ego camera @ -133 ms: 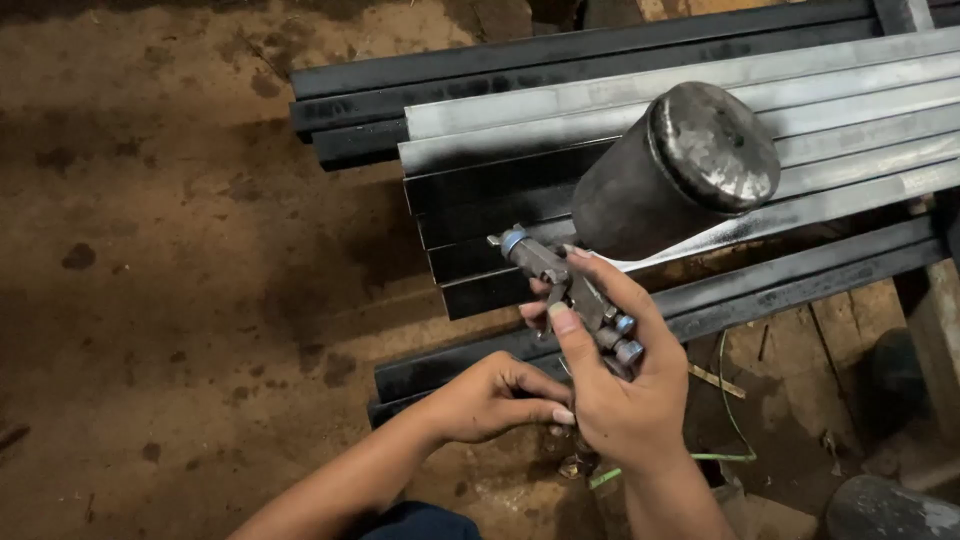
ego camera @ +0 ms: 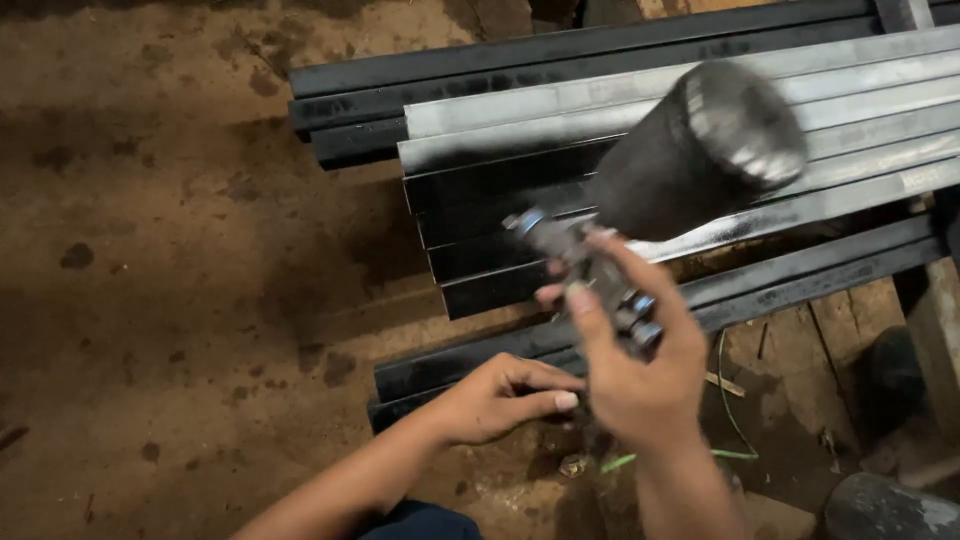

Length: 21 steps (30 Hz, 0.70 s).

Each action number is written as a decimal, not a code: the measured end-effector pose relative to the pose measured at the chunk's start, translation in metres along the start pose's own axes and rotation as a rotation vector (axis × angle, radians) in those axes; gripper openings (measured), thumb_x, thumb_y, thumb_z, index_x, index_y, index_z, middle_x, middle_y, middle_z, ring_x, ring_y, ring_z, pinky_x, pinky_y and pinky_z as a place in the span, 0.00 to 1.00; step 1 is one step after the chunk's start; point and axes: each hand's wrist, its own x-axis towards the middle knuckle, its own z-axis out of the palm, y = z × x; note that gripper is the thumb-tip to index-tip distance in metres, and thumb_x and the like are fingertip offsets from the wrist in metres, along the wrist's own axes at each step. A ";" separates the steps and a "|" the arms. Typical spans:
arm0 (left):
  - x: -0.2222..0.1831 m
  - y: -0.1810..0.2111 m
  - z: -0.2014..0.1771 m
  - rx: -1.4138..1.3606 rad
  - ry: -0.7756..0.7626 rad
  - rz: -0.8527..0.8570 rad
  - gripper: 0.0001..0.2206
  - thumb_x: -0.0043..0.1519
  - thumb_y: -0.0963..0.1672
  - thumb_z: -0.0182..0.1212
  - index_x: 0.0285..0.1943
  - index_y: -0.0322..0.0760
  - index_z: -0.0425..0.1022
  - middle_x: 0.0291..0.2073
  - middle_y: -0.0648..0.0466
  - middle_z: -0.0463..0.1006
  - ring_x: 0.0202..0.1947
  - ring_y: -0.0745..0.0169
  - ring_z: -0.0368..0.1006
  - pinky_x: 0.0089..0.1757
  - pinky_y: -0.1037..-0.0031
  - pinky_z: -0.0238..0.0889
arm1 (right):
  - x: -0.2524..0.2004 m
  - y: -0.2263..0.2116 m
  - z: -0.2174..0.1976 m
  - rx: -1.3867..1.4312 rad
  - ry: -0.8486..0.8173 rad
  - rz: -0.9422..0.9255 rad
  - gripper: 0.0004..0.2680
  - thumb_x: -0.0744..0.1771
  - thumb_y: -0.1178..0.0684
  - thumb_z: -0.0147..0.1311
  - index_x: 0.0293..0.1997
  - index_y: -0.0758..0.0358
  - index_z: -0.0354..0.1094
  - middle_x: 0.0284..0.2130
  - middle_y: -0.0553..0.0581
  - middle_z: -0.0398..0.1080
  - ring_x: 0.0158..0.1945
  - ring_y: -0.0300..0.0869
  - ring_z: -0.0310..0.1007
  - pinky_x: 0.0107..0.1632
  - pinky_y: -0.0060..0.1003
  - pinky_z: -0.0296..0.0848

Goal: Using a pneumatic spray gun to apply black paint to a stack of rectangular metal bars.

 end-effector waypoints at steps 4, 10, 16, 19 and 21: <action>-0.002 0.006 0.007 0.088 -0.086 -0.141 0.24 0.67 0.50 0.54 0.73 0.45 0.67 0.60 0.55 0.78 0.57 0.65 0.75 0.61 0.71 0.63 | 0.021 0.014 -0.026 -0.353 0.095 -0.098 0.15 0.72 0.66 0.53 0.68 0.66 0.59 0.57 0.71 0.71 0.44 0.50 0.83 0.49 0.37 0.88; -0.021 -0.017 -0.004 0.137 -0.312 -0.328 0.33 0.64 0.57 0.47 0.76 0.44 0.59 0.71 0.50 0.67 0.68 0.56 0.66 0.64 0.65 0.59 | 0.048 -0.001 -0.037 -0.458 0.153 0.031 0.12 0.74 0.65 0.52 0.66 0.67 0.64 0.45 0.66 0.74 0.36 0.43 0.78 0.43 0.32 0.82; -0.060 -0.052 -0.014 0.134 -0.532 -0.685 0.42 0.59 0.63 0.41 0.79 0.43 0.53 0.76 0.49 0.58 0.71 0.50 0.59 0.66 0.63 0.52 | 0.050 -0.007 -0.023 -0.322 0.107 0.149 0.12 0.72 0.64 0.54 0.63 0.62 0.67 0.38 0.60 0.75 0.33 0.40 0.78 0.42 0.29 0.82; -0.078 -0.050 -0.016 0.171 -0.535 -0.860 0.42 0.57 0.64 0.40 0.79 0.45 0.56 0.74 0.54 0.62 0.70 0.53 0.62 0.65 0.67 0.53 | 0.049 -0.011 -0.010 -0.285 0.079 0.176 0.12 0.71 0.63 0.54 0.63 0.61 0.67 0.37 0.58 0.76 0.32 0.38 0.79 0.42 0.28 0.82; -0.093 -0.050 -0.010 0.176 -0.522 -0.869 0.42 0.57 0.64 0.40 0.78 0.46 0.56 0.74 0.54 0.62 0.69 0.53 0.62 0.65 0.67 0.53 | 0.047 -0.013 -0.003 -0.267 0.074 0.199 0.12 0.71 0.62 0.54 0.62 0.60 0.68 0.35 0.55 0.75 0.31 0.36 0.78 0.42 0.27 0.80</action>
